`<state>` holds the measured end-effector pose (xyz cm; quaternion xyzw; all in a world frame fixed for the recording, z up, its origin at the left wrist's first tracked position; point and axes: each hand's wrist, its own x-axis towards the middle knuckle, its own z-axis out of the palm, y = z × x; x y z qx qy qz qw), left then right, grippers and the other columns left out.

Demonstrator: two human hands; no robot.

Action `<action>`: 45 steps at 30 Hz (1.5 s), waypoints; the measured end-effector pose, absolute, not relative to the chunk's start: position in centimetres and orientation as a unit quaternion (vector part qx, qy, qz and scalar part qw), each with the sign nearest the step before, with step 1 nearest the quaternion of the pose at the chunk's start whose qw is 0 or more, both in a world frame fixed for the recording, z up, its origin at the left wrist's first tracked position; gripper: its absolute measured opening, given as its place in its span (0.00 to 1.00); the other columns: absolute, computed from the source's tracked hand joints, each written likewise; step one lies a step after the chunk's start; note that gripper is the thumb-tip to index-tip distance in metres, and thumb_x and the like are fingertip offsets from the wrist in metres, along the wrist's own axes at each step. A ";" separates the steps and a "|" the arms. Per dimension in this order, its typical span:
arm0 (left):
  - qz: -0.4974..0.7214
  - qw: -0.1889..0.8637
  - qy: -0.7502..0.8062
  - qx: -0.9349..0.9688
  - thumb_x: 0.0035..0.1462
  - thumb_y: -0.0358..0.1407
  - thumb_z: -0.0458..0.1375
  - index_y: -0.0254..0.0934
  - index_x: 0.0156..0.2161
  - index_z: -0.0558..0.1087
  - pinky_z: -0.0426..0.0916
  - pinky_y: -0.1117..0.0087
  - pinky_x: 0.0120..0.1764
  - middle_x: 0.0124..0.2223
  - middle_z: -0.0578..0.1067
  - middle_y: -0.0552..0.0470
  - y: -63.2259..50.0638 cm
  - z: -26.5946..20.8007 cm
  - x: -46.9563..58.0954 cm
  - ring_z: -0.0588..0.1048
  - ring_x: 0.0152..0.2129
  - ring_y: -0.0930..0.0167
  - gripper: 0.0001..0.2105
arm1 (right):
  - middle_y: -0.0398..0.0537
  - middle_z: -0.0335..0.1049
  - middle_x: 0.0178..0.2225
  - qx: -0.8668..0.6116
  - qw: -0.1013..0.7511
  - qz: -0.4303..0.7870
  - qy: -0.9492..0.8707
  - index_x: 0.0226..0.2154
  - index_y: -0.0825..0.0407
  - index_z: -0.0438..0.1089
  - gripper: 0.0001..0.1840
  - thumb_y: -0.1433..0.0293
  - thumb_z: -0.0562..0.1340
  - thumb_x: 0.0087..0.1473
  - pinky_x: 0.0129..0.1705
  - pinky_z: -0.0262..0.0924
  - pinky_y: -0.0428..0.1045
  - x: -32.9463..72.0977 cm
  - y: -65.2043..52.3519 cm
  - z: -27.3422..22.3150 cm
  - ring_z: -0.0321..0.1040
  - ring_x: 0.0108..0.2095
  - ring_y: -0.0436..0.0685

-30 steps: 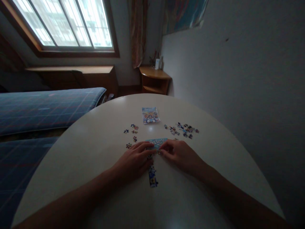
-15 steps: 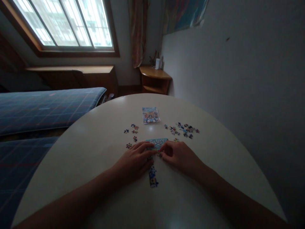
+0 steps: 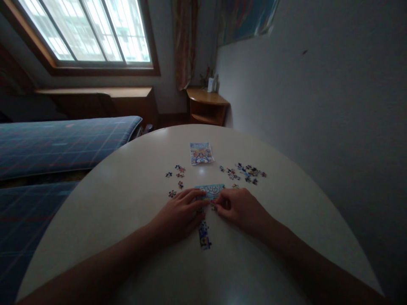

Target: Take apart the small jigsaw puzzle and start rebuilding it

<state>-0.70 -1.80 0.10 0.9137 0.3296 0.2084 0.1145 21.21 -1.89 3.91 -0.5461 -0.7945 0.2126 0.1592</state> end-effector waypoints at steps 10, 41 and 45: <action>0.215 0.116 0.330 0.912 0.63 0.32 0.55 0.42 0.56 0.69 0.66 0.51 0.57 0.58 0.69 0.46 -1.8 0.1 -0.7 0.67 0.56 0.61 0.17 | 0.42 0.73 0.24 -0.552 0.162 0.200 -0.793 0.27 0.51 0.73 0.02 0.72 0.64 0.50 0.30 0.54 0.46 21.1 -2.0 3.7 0.67 0.26 0.51; 0.216 0.128 0.322 0.913 0.65 0.34 0.54 0.42 0.57 0.67 0.65 0.53 0.58 0.59 0.69 0.46 -1.6 -0.1 -0.9 0.67 0.56 0.62 0.16 | 0.44 0.73 0.30 -0.536 0.187 0.199 -0.799 0.33 0.51 0.76 0.05 0.67 0.64 0.55 0.32 0.56 0.46 22.2 -1.1 3.8 0.67 0.29 0.51; 0.223 0.136 0.325 0.909 0.64 0.34 0.55 0.41 0.56 0.67 0.66 0.53 0.57 0.58 0.70 0.46 -1.6 -0.1 -0.8 0.67 0.56 0.62 0.16 | 0.43 0.73 0.29 -0.516 0.183 0.202 -0.812 0.32 0.50 0.76 0.04 0.67 0.65 0.54 0.32 0.55 0.46 22.1 -1.1 3.5 0.67 0.29 0.51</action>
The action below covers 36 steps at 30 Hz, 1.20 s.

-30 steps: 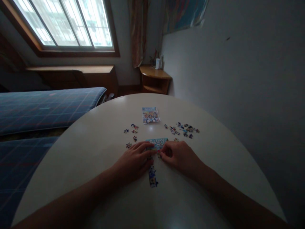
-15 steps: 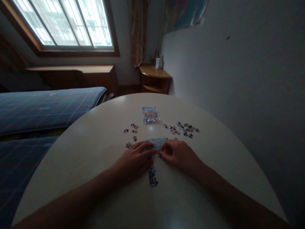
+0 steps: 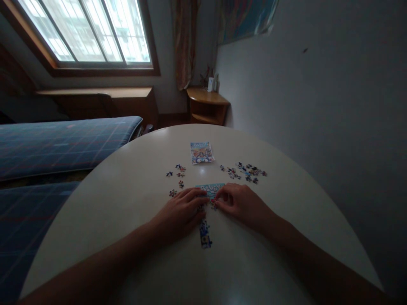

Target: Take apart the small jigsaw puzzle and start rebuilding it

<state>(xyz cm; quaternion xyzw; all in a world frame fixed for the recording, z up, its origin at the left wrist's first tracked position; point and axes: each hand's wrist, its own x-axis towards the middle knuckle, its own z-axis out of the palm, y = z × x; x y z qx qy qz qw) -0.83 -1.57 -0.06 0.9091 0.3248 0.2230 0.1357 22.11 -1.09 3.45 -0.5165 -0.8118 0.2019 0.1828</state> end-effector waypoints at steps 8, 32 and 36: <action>0.220 0.157 0.330 0.904 0.62 0.32 0.57 0.41 0.54 0.69 0.66 0.53 0.58 0.57 0.71 0.47 -1.5 0.3 -0.9 0.68 0.56 0.63 0.16 | 0.44 0.72 0.29 -0.510 0.185 0.218 -0.811 0.33 0.50 0.76 0.05 0.67 0.65 0.54 0.32 0.55 0.46 22.2 -1.0 3.4 0.66 0.29 0.51; 0.274 0.063 0.433 0.856 0.66 0.33 0.51 0.38 0.55 0.69 0.63 0.50 0.59 0.60 0.69 0.45 0.4 -0.3 -2.3 0.66 0.58 0.62 0.14 | 0.43 0.73 0.28 -0.508 0.184 0.245 -0.805 0.33 0.50 0.76 0.03 0.69 0.65 0.54 0.31 0.55 0.46 22.1 -1.1 3.5 0.66 0.28 0.50; 0.209 0.021 0.518 0.829 0.67 0.35 0.48 0.33 0.58 0.68 0.64 0.50 0.58 0.61 0.69 0.42 1.1 -0.2 -3.2 0.67 0.58 0.59 0.17 | 0.43 0.73 0.28 -0.507 0.186 0.245 -0.805 0.33 0.50 0.76 0.03 0.69 0.66 0.54 0.31 0.55 0.46 22.1 -1.1 3.5 0.66 0.28 0.50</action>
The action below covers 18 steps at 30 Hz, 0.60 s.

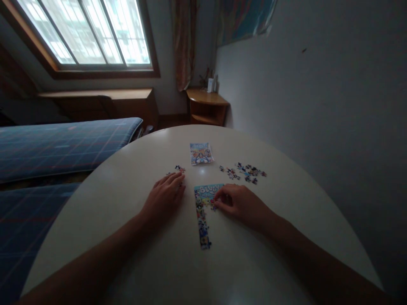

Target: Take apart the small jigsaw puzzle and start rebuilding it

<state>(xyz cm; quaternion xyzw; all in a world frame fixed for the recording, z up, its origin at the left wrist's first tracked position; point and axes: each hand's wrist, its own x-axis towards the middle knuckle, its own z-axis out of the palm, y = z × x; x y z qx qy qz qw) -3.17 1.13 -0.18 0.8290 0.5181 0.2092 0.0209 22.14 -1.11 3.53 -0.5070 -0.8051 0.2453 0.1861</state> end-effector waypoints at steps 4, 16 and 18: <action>0.165 -0.017 0.573 0.803 0.67 0.34 0.47 0.35 0.56 0.69 0.68 0.54 0.53 0.54 0.76 0.45 1.5 0.5 -3.8 0.74 0.50 0.60 0.17 | 0.44 0.73 0.28 -0.507 0.176 0.244 -0.808 0.33 0.51 0.76 0.03 0.69 0.66 0.54 0.31 0.55 0.46 22.1 -1.0 3.5 0.67 0.28 0.50; 0.154 -0.023 0.572 0.805 0.65 0.32 0.51 0.38 0.47 0.76 0.69 0.57 0.48 0.46 0.79 0.47 2.7 0.9 -5.5 0.74 0.44 0.60 0.12 | 0.43 0.73 0.28 -0.504 0.183 0.244 -0.808 0.33 0.50 0.77 0.03 0.70 0.66 0.53 0.31 0.55 0.46 22.2 -1.1 3.5 0.66 0.28 0.50; 0.155 -0.027 0.569 0.807 0.65 0.32 0.50 0.38 0.47 0.75 0.69 0.57 0.47 0.46 0.79 0.46 2.8 0.8 -5.5 0.75 0.44 0.60 0.12 | 0.43 0.73 0.28 -0.503 0.184 0.242 -0.809 0.33 0.50 0.77 0.03 0.70 0.66 0.53 0.31 0.55 0.46 22.2 -1.0 3.3 0.67 0.28 0.50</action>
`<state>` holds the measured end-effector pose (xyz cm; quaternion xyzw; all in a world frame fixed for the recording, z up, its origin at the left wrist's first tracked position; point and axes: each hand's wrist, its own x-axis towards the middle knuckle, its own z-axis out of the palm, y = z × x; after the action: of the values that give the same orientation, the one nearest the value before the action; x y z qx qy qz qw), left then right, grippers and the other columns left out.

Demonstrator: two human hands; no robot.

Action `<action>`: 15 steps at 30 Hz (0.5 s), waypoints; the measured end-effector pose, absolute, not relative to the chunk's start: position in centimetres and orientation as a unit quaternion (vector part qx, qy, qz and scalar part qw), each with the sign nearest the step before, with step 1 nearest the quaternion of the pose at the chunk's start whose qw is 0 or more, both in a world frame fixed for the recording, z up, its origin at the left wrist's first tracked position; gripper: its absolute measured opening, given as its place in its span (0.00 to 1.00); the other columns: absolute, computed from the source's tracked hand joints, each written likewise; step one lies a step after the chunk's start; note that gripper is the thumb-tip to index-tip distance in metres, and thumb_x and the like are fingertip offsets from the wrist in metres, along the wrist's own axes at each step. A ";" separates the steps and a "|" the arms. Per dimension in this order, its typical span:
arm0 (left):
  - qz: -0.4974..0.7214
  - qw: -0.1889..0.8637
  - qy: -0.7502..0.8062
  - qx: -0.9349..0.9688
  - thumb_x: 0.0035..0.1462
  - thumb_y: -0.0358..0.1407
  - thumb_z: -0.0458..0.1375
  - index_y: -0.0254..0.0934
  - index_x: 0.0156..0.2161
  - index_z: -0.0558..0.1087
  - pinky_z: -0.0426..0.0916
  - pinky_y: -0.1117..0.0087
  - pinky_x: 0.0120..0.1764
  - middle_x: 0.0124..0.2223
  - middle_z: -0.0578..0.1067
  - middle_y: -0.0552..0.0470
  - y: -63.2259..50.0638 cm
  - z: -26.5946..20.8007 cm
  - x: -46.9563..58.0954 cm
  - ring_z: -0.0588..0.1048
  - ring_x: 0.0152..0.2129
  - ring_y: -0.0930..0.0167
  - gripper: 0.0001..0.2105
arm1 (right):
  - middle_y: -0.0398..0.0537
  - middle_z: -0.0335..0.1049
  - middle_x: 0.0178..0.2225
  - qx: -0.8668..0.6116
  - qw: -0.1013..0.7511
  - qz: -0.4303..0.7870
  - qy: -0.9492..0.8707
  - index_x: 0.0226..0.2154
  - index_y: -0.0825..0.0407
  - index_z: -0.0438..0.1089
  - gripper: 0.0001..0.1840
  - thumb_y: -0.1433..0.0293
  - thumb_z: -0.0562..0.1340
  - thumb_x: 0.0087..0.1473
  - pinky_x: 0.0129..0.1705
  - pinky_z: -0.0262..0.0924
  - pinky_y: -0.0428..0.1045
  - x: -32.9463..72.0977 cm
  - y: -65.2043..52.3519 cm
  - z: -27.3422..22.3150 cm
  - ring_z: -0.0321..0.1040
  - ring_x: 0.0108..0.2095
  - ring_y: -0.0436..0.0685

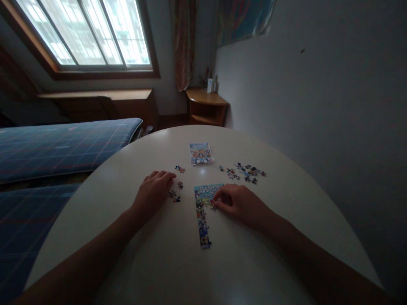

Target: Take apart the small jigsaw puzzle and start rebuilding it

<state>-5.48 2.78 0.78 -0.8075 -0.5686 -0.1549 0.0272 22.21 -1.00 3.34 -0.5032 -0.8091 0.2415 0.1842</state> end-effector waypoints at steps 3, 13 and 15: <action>-0.160 0.046 -0.564 -0.809 0.65 0.32 0.50 0.37 0.48 0.74 0.70 0.58 0.45 0.45 0.79 0.45 2.8 0.7 -5.4 0.76 0.42 0.61 0.12 | 0.43 0.73 0.27 -0.504 0.182 0.239 -0.810 0.33 0.50 0.77 0.03 0.70 0.66 0.53 0.31 0.55 0.46 22.2 -1.0 3.3 0.67 0.28 0.50; -0.293 0.034 -0.549 -0.782 0.64 0.34 0.54 0.38 0.46 0.73 0.72 0.66 0.36 0.40 0.80 0.49 2.6 1.1 -4.8 0.78 0.34 0.66 0.08 | 0.42 0.74 0.28 -0.497 0.187 0.238 -0.813 0.33 0.50 0.77 0.02 0.69 0.67 0.54 0.30 0.56 0.45 22.2 -0.9 3.5 0.67 0.27 0.49; -0.339 -0.021 -0.531 -0.776 0.64 0.34 0.55 0.39 0.46 0.73 0.72 0.69 0.34 0.38 0.80 0.51 2.0 1.0 -4.0 0.78 0.30 0.70 0.08 | 0.42 0.74 0.28 -0.494 0.198 0.237 -0.812 0.33 0.50 0.77 0.03 0.68 0.67 0.55 0.30 0.56 0.45 22.2 -0.9 3.5 0.67 0.26 0.49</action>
<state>-4.04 1.96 1.00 -0.7761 -0.5313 -0.3391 -0.0209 22.23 -0.91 3.47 -0.4945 -0.8124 0.2371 0.1983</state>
